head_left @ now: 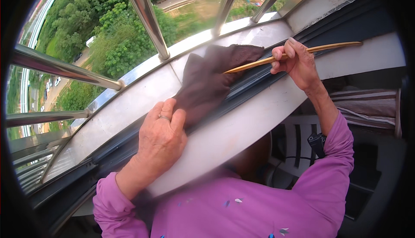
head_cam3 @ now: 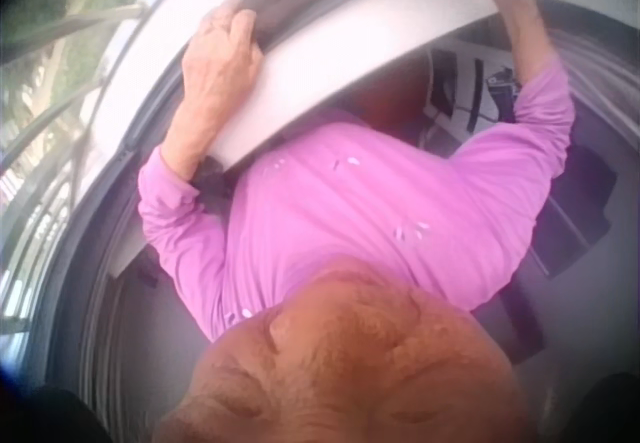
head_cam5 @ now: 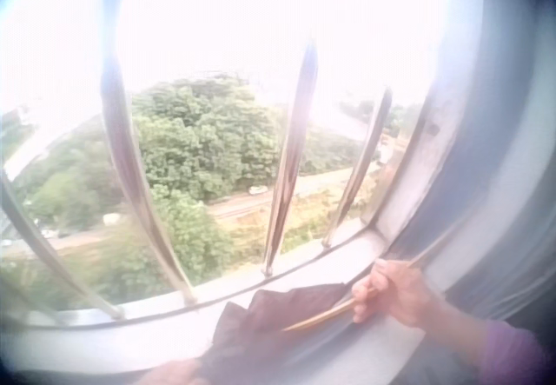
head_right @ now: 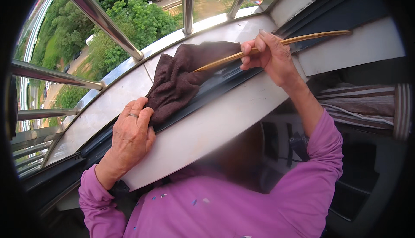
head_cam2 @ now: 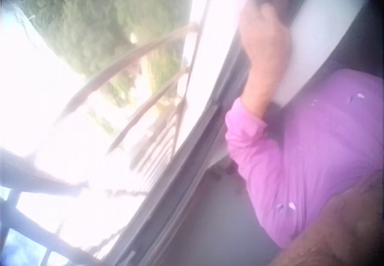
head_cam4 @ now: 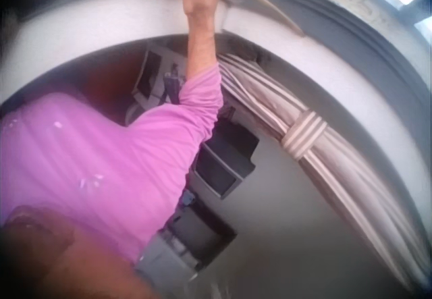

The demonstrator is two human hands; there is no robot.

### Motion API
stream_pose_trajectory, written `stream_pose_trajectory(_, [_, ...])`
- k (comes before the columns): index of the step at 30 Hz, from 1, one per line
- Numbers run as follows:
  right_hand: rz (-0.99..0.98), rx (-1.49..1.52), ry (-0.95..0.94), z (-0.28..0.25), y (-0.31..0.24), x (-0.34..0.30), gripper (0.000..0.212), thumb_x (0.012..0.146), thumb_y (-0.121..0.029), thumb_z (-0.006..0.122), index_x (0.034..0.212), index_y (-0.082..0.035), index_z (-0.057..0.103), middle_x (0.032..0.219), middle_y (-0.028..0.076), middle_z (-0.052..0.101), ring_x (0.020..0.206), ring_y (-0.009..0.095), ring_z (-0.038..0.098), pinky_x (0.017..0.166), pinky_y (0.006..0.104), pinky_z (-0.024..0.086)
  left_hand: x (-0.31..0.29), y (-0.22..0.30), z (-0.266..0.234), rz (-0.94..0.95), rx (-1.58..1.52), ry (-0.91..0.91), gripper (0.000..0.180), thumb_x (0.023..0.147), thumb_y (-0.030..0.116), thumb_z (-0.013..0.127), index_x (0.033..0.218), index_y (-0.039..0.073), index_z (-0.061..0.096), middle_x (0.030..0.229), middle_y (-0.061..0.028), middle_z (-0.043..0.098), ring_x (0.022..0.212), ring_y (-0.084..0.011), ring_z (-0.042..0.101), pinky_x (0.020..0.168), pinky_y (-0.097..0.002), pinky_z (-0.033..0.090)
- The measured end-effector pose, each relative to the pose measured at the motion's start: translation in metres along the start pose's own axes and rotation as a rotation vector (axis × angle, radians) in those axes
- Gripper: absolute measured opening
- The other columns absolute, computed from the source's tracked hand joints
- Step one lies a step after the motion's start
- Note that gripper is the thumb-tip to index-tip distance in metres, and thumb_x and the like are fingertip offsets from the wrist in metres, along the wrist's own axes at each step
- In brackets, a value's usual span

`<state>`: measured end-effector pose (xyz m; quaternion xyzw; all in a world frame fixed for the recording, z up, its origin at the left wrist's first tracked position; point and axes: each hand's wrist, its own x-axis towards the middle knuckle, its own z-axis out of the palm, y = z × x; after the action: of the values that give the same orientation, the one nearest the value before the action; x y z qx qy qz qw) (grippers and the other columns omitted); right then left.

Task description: The person washes a cloth in a bucket of water, wrings it out, and then uses it along with a thin wooden stick to scrub and wipe the tracks and frame of a sliding window.

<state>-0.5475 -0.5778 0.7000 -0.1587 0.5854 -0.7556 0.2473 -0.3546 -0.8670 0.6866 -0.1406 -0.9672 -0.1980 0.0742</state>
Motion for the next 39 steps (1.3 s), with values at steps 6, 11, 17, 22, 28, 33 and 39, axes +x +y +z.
stream_pose_trajectory(6, [0.09, 0.062, -0.058, 0.032, 0.022, 0.004, 0.037, 0.098, -0.034, 0.037, 0.071, -0.011, 0.042, 0.085, 0.014, 0.06, 0.071, 0.02, 0.062, 0.067, 0.0381, 0.059, -0.012, -0.005, 0.005, -0.042, -0.065, 0.059, 0.027, 0.062, -0.005, 0.055, 0.088, -0.003, 0.049, 0.108, -0.0287, 0.054, 0.097, -0.043, 0.054, 0.085, -0.0454, 0.046])
stream_pose_trajectory(11, [0.167, 0.155, -0.062, 0.046, 0.034, 0.003, 0.035, 0.099, -0.034, 0.036, 0.072, -0.011, 0.043, 0.086, 0.014, 0.06, 0.072, 0.021, 0.063, 0.07, 0.0403, 0.058, -0.019, -0.006, 0.012, -0.06, -0.085, 0.039, 0.038, 0.064, -0.006, 0.055, 0.101, -0.002, 0.047, 0.116, -0.0311, 0.047, 0.106, -0.0464, 0.049, 0.091, -0.0452, 0.043])
stream_pose_trajectory(17, [0.211, 0.317, -0.099, 0.056, 0.039, 0.004, 0.034, 0.098, -0.031, 0.036, 0.075, -0.01, 0.046, 0.093, 0.016, 0.062, 0.077, 0.025, 0.064, 0.074, 0.0417, 0.056, -0.022, -0.004, 0.009, -0.112, -0.209, 0.058, 0.041, 0.064, -0.004, 0.058, 0.104, -0.003, 0.047, 0.118, -0.0294, 0.045, 0.107, -0.045, 0.047, 0.092, -0.0465, 0.042])
stream_pose_trajectory(22, [0.272, 0.199, -0.098, 0.052, 0.026, -0.004, 0.033, 0.097, -0.028, 0.036, 0.081, -0.006, 0.053, 0.107, 0.021, 0.061, 0.087, 0.031, 0.065, 0.077, 0.0418, 0.056, -0.02, -0.008, -0.007, -0.127, -0.214, 0.273, 0.063, 0.07, 0.005, 0.065, 0.127, -0.004, 0.04, 0.116, -0.0248, 0.049, 0.104, -0.0389, 0.05, 0.091, -0.0432, 0.042])
stream_pose_trajectory(28, [0.309, 0.347, -0.151, 0.069, 0.048, 0.011, 0.035, 0.096, -0.026, 0.034, 0.082, -0.002, 0.056, 0.104, 0.023, 0.062, 0.088, 0.039, 0.065, 0.08, 0.0443, 0.055, -0.015, -0.024, 0.002, -0.201, -0.246, 0.153, 0.064, 0.069, 0.001, 0.062, 0.129, -0.005, 0.038, 0.114, -0.0232, 0.052, 0.102, -0.0386, 0.05, 0.089, -0.0423, 0.043])
stream_pose_trajectory(33, [0.336, 0.44, -0.184, 0.08, 0.055, 0.016, 0.036, 0.095, -0.026, 0.035, 0.079, -0.002, 0.056, 0.102, 0.021, 0.063, 0.088, 0.039, 0.064, 0.079, 0.045, 0.055, -0.024, -0.029, 0.003, -0.284, -0.432, 0.172, 0.063, 0.072, 0.0, 0.056, 0.132, -0.001, 0.039, 0.114, -0.0165, 0.049, 0.109, -0.027, 0.049, 0.098, -0.0327, 0.037])
stream_pose_trajectory(39, [0.332, 0.569, -0.285, 0.126, 0.063, 0.003, 0.032, 0.095, -0.026, 0.034, 0.071, -0.008, 0.046, 0.103, 0.019, 0.062, 0.089, 0.039, 0.064, 0.079, 0.0448, 0.054, -0.038, -0.028, -0.012, -0.512, -0.991, 0.269, 0.06, 0.074, -0.001, 0.048, 0.133, -0.001, 0.04, 0.123, -0.0116, 0.052, 0.116, -0.0185, 0.048, 0.101, -0.0288, 0.035])
